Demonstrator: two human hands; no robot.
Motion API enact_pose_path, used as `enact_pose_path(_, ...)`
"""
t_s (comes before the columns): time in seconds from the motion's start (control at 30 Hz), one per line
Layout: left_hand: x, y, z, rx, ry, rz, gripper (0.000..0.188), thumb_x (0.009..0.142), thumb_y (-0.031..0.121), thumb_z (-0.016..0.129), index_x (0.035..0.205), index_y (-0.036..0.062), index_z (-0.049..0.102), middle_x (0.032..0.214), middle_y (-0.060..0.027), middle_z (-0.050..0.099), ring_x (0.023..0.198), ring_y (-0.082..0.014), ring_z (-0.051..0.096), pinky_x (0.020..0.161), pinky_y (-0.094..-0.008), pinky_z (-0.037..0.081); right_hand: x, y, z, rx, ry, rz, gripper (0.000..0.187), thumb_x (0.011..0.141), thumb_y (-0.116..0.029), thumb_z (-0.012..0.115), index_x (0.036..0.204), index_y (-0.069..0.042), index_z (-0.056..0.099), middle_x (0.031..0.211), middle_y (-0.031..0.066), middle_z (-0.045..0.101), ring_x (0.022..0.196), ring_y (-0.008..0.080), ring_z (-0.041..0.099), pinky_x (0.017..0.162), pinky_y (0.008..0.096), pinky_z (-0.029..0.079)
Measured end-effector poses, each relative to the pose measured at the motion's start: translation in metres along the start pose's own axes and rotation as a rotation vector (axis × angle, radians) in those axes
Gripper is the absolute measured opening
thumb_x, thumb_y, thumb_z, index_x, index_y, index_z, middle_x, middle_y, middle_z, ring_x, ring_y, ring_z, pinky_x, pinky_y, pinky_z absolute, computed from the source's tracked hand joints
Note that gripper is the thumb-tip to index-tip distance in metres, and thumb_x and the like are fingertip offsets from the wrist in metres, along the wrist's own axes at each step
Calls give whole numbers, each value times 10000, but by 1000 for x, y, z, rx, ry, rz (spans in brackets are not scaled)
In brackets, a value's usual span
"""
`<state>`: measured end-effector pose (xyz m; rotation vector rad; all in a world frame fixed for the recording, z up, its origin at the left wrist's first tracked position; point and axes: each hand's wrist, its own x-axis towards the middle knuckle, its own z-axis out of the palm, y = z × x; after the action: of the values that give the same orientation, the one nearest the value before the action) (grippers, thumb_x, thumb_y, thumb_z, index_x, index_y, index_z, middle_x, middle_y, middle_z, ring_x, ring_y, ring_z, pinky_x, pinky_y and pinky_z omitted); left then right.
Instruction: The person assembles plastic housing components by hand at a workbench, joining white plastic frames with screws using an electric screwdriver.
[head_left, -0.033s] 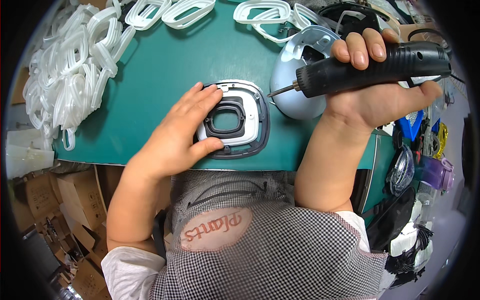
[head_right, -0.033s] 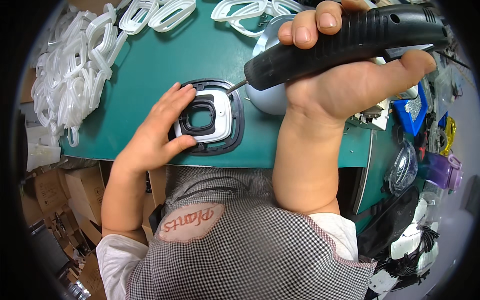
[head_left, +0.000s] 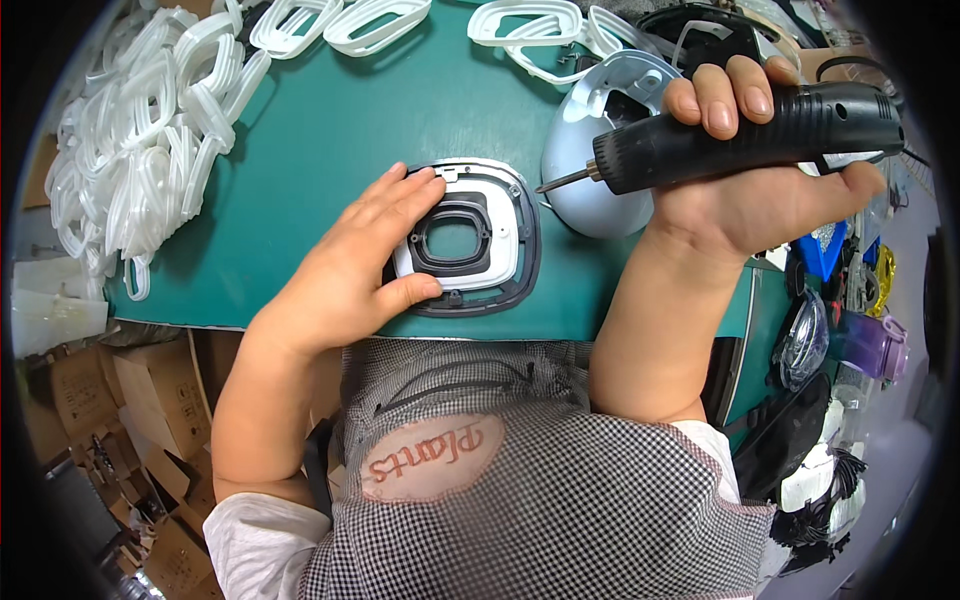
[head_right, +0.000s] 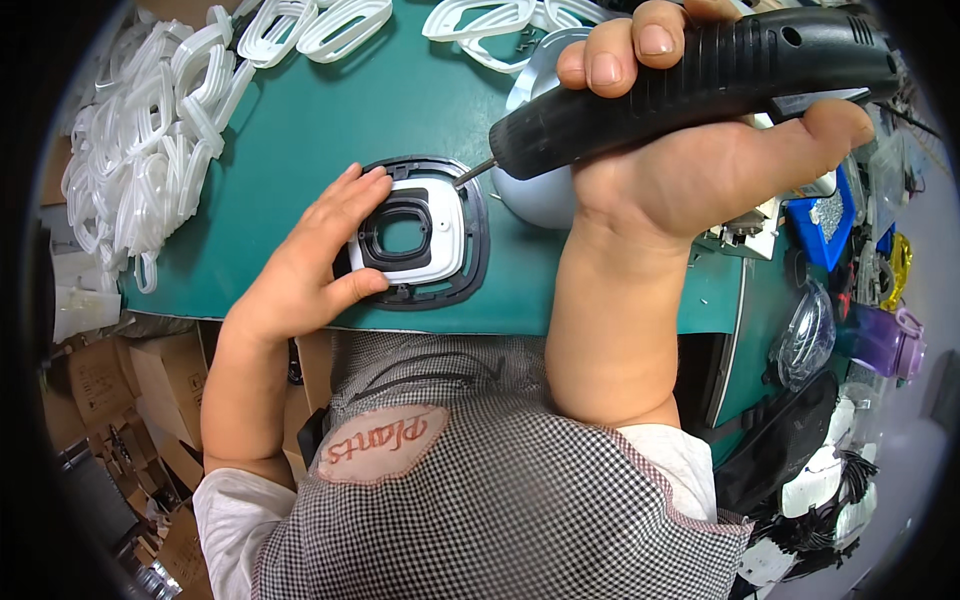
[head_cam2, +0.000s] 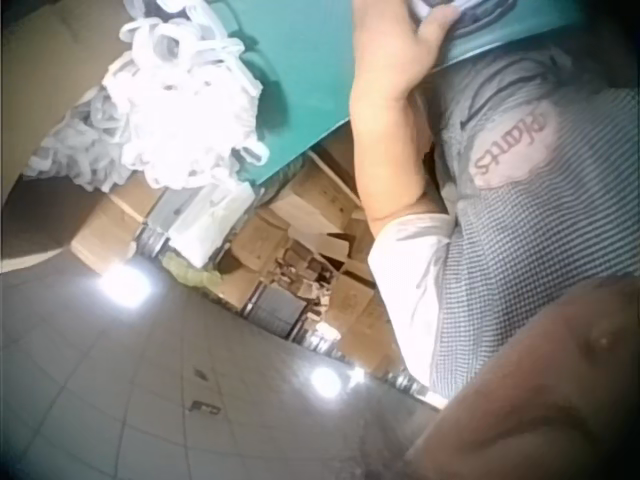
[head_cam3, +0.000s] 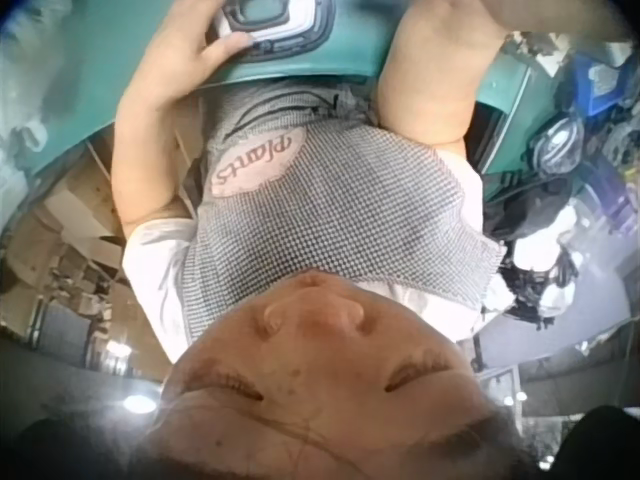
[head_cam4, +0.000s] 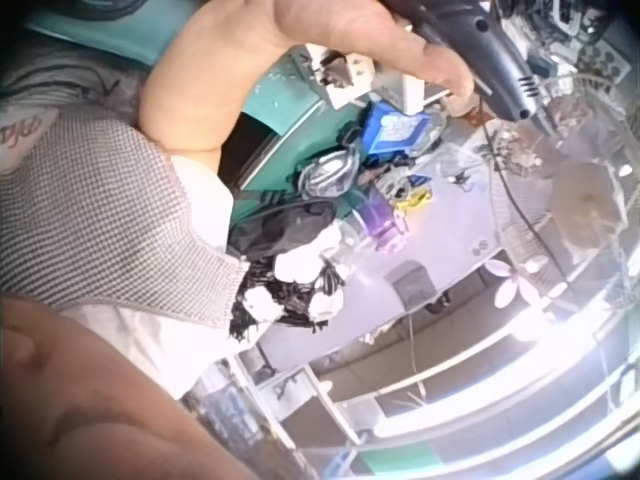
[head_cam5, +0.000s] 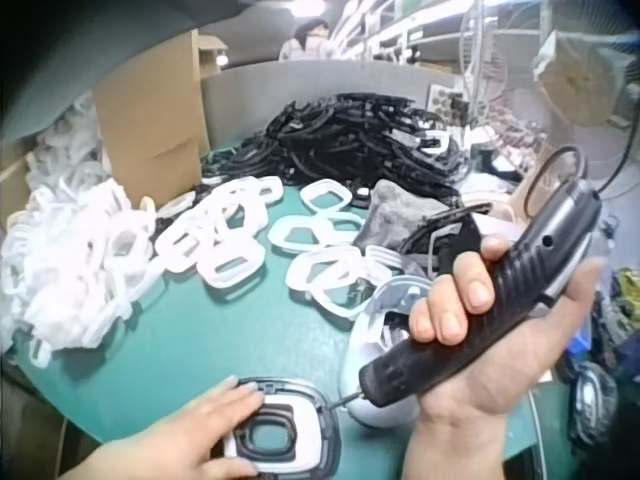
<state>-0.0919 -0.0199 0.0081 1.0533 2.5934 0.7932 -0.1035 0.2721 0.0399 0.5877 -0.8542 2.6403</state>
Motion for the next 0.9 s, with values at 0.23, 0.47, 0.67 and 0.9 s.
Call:
enact_pose_path(0.23,8,7,-3,-96,-66,20,781,677,151,780,1370,66,429,1421,-145,434,1371,-359,316,1118,-435,286,-9,-22,18,-78,-89,-7,733,646,-691,645,1022,-64,586,762,6,520,634,163,487,621,329,412)
enact_pose_path(0.47,7,7,14,-94,30,31,785,668,125,766,1365,46,413,1429,-171,411,1368,-372,314,1115,-438,283,-43,-103,36,-537,-61,-280,802,635,-737,638,1049,-50,624,757,23,535,599,170,517,597,330,428)
enact_pose_path(0.67,6,7,23,9,100,52,778,686,147,720,1380,33,387,1428,-192,397,1357,-390,322,1109,-458,273,-58,-120,24,-767,213,-597,1035,578,-983,309,963,-73,617,639,79,539,506,222,533,504,339,462)
enact_pose_path(0.9,10,8,26,-4,113,97,778,695,155,713,1387,29,380,1417,-196,407,1344,-412,331,1105,-467,277,-58,-119,8,-844,389,-688,949,634,-939,352,909,-61,586,587,84,521,464,199,510,454,312,451)
